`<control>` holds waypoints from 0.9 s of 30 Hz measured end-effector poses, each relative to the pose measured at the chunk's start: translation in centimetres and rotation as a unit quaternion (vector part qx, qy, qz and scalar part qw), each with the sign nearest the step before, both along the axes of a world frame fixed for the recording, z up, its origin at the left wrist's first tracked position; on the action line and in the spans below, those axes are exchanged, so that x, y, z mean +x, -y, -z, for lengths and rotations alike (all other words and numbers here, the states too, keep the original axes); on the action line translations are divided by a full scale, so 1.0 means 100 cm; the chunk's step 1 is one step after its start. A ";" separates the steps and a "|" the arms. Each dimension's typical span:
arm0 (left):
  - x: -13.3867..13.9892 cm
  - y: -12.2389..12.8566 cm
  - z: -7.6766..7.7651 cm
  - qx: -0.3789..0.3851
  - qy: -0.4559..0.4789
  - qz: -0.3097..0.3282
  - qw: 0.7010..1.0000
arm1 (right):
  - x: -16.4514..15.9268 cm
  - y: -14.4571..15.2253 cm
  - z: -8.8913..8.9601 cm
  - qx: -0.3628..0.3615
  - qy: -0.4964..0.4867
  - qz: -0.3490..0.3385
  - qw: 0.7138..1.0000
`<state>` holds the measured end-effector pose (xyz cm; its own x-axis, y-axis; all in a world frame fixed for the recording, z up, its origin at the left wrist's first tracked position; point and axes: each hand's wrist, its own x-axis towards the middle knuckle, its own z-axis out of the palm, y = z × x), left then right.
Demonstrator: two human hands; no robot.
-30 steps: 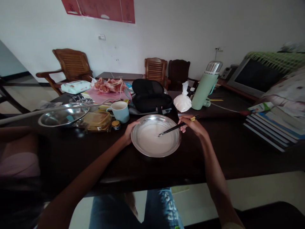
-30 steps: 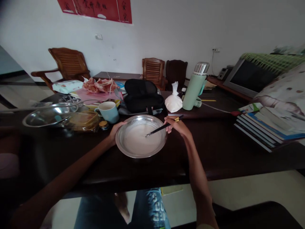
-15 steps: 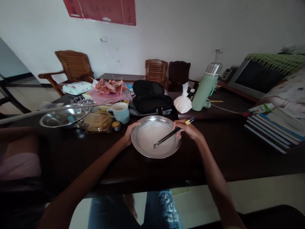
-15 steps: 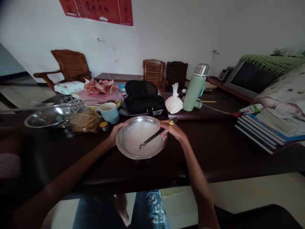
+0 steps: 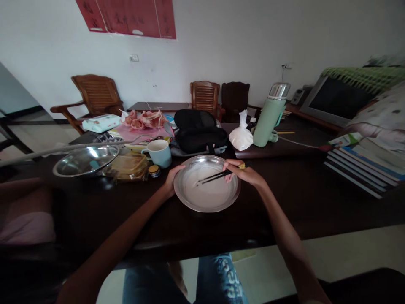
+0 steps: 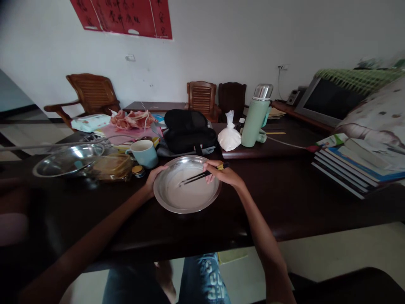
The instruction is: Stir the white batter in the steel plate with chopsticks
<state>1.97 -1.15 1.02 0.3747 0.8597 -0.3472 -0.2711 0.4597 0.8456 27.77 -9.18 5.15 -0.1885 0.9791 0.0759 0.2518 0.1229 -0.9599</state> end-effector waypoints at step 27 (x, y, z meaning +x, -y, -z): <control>0.000 -0.001 0.002 0.000 0.009 0.005 1.000 | 0.018 0.005 -0.007 0.006 -0.006 0.101 0.995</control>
<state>1.97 -1.02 0.82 0.3895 0.8562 -0.3394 -0.2822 0.4617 0.8409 29.54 -9.64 5.81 0.0129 0.9960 0.0888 0.2614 0.0823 -0.9617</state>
